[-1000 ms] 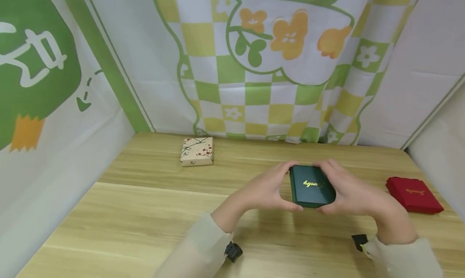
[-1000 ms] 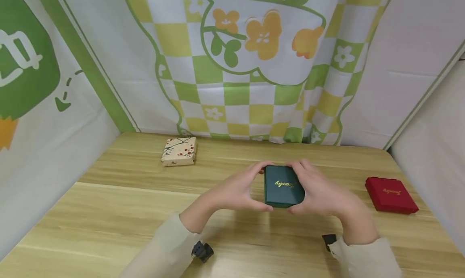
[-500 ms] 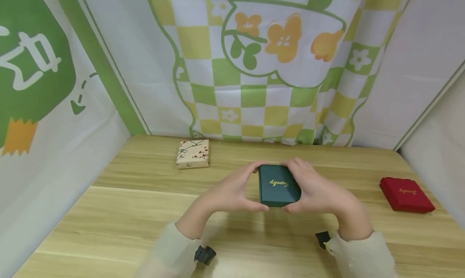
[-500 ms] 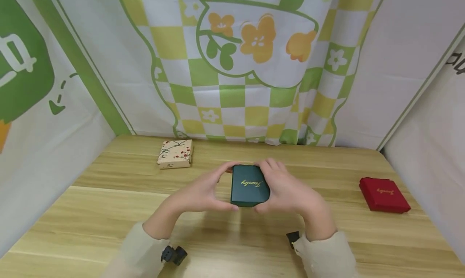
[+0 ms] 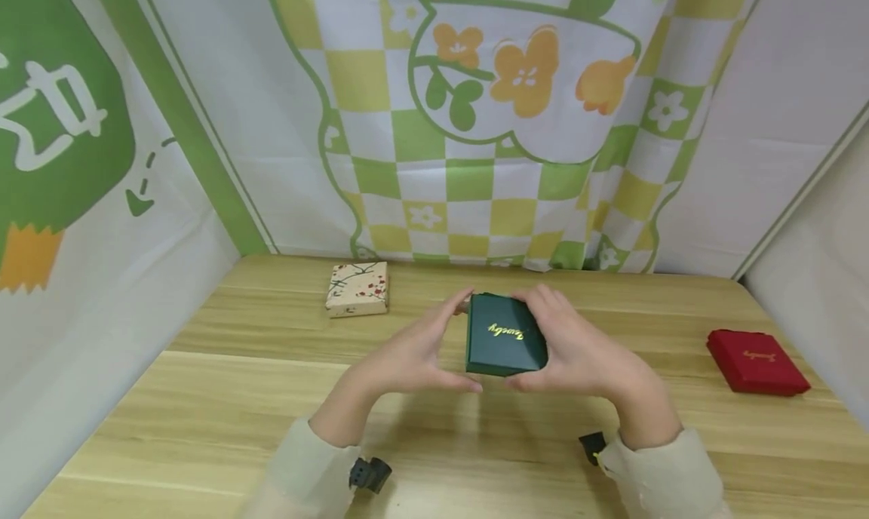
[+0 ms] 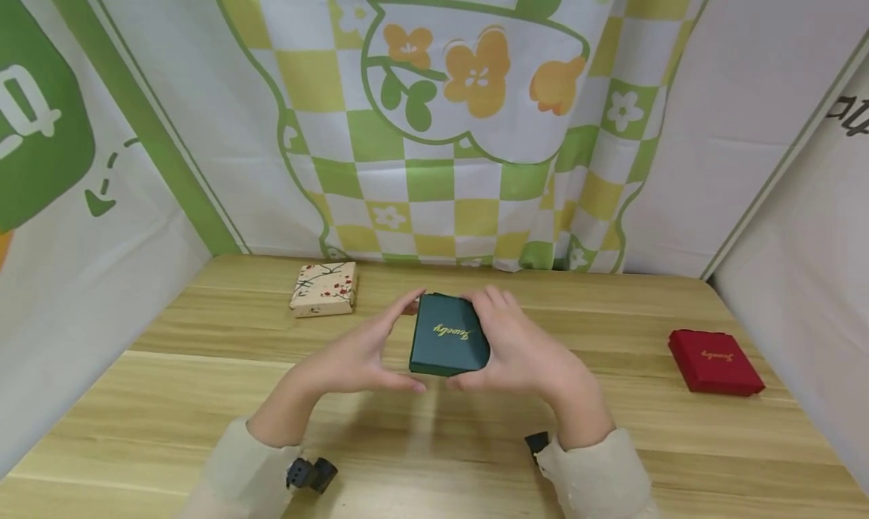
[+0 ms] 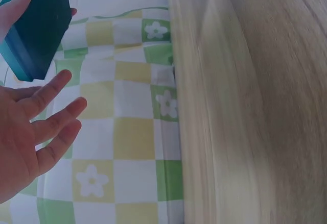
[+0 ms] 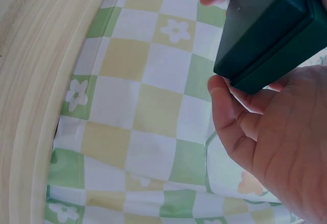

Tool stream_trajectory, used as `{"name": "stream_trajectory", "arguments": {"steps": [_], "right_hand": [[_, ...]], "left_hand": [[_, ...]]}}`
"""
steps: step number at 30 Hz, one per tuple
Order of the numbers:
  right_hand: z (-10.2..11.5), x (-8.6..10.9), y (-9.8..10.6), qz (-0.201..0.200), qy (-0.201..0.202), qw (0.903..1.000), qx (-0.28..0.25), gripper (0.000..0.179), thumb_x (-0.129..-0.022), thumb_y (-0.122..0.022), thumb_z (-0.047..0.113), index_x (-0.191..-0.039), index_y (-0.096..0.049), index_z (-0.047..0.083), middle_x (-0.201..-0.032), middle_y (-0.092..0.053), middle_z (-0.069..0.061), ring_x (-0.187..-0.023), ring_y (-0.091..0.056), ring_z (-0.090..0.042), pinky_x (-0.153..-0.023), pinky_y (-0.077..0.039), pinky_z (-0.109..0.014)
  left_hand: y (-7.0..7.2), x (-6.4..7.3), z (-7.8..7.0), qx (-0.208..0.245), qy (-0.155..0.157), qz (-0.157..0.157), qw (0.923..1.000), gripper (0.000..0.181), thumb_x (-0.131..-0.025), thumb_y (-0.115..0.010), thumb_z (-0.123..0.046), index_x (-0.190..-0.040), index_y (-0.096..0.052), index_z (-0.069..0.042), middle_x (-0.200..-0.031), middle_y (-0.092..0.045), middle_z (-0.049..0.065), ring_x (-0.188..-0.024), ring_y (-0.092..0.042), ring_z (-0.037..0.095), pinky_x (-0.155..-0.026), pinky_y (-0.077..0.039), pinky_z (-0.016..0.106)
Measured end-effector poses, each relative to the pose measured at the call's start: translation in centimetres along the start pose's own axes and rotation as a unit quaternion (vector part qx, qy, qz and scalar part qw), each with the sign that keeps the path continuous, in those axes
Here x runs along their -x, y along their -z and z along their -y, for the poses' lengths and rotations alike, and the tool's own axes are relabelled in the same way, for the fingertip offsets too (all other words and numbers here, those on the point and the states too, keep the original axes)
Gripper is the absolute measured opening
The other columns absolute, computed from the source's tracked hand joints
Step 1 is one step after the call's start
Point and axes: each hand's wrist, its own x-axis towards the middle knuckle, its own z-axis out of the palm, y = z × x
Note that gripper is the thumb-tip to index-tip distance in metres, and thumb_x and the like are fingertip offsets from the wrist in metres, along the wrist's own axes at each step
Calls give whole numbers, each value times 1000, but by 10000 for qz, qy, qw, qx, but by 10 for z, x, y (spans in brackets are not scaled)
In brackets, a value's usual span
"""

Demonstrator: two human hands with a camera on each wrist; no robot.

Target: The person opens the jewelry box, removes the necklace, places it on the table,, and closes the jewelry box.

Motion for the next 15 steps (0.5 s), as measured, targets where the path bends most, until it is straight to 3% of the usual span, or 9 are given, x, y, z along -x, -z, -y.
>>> {"name": "stream_trajectory", "arguments": {"steps": [5, 15], "right_hand": [[0, 0, 1, -91, -19, 10000, 20, 90, -65, -90, 36, -138, -44, 9, -122, -52, -2, -107, -46, -19, -87, -47, -40], [3, -4, -2, -183, 44, 9997, 150, 92, -65, -90, 41, -139, -44, 9, -125, -53, -3, -108, -49, -18, -90, -48, -40]], "left_hand": [[2, 0, 3, 242, 126, -106, 9996, 100, -72, -90, -32, -153, -33, -17, -145, -49, -1, -138, -43, 23, -114, -36, 49], [12, 0, 7, 432, 239, 18, 9988, 96, -74, -88, -30, -153, -36, -17, -150, -47, 0, -137, -44, 25, -106, -42, 53]]}}
